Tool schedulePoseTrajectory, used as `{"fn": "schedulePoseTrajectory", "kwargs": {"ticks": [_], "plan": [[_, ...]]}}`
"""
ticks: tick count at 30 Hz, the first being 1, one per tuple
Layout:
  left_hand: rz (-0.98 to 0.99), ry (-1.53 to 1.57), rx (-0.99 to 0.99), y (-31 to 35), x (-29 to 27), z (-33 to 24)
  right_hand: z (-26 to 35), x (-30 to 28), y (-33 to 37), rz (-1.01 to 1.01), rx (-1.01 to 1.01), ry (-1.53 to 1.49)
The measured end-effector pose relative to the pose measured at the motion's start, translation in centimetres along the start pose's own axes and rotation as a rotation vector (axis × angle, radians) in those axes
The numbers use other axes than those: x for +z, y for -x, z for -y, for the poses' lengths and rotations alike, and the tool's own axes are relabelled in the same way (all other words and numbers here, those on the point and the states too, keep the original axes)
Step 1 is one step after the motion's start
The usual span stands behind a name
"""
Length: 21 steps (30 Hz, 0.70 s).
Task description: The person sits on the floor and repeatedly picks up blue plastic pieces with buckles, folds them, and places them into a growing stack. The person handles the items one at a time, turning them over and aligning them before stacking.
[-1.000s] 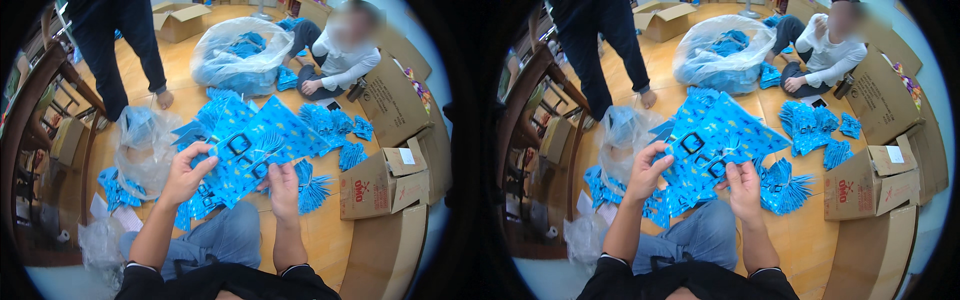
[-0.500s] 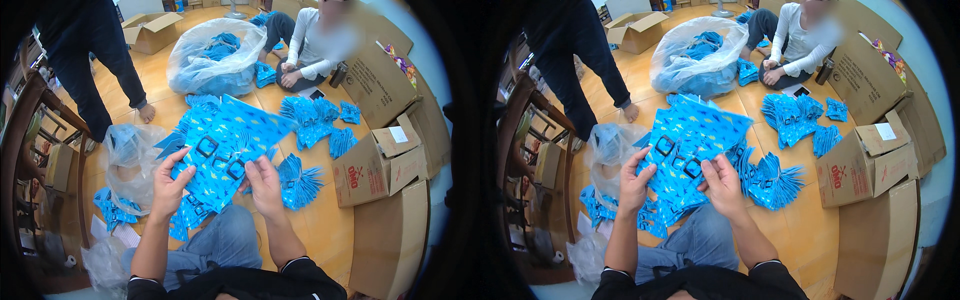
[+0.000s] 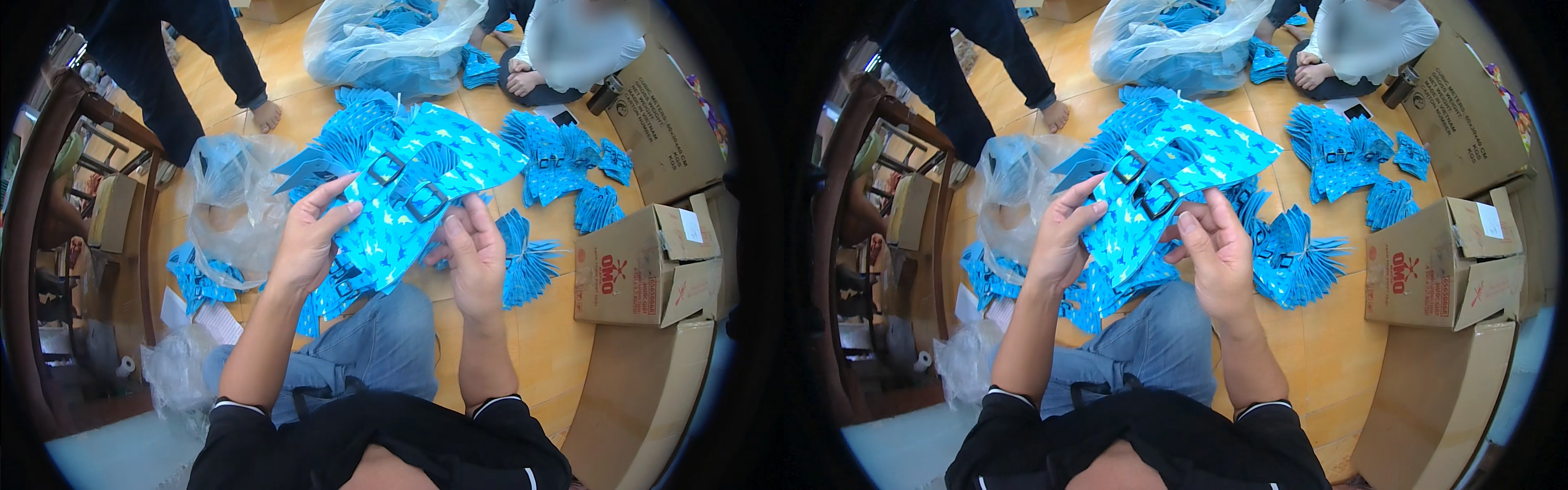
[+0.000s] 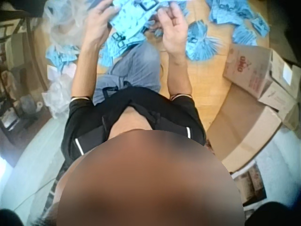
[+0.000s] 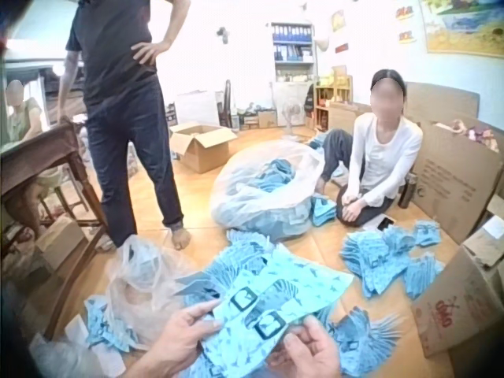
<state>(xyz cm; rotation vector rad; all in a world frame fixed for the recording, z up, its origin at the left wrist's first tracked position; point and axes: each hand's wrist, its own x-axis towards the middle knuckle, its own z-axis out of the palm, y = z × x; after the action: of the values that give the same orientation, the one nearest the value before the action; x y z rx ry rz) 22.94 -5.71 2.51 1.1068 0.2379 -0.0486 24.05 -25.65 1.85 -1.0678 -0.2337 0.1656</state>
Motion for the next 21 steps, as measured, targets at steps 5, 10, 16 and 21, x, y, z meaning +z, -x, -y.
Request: {"fn": "schedulePoseTrajectory", "kwargs": {"ticks": [5,10,16,21], "plan": [[0.017,0.027,0.029,-0.4,0.3,0.1,-0.2,-0.4,-0.4,0.004,-0.013,-0.02],[0.006,-0.007,0.054,-0.6,0.3,0.1,-0.7,-0.7,-0.6,-0.013,-0.019,-0.061],[-0.021,-0.104,0.147,-0.6,0.3,-0.1,-1.2,-0.9,-0.6,-0.013,-0.007,-0.055],[-0.056,-0.171,0.265,-0.4,0.3,-0.5,-1.2,-0.6,0.4,-0.015,0.029,0.011]]}}
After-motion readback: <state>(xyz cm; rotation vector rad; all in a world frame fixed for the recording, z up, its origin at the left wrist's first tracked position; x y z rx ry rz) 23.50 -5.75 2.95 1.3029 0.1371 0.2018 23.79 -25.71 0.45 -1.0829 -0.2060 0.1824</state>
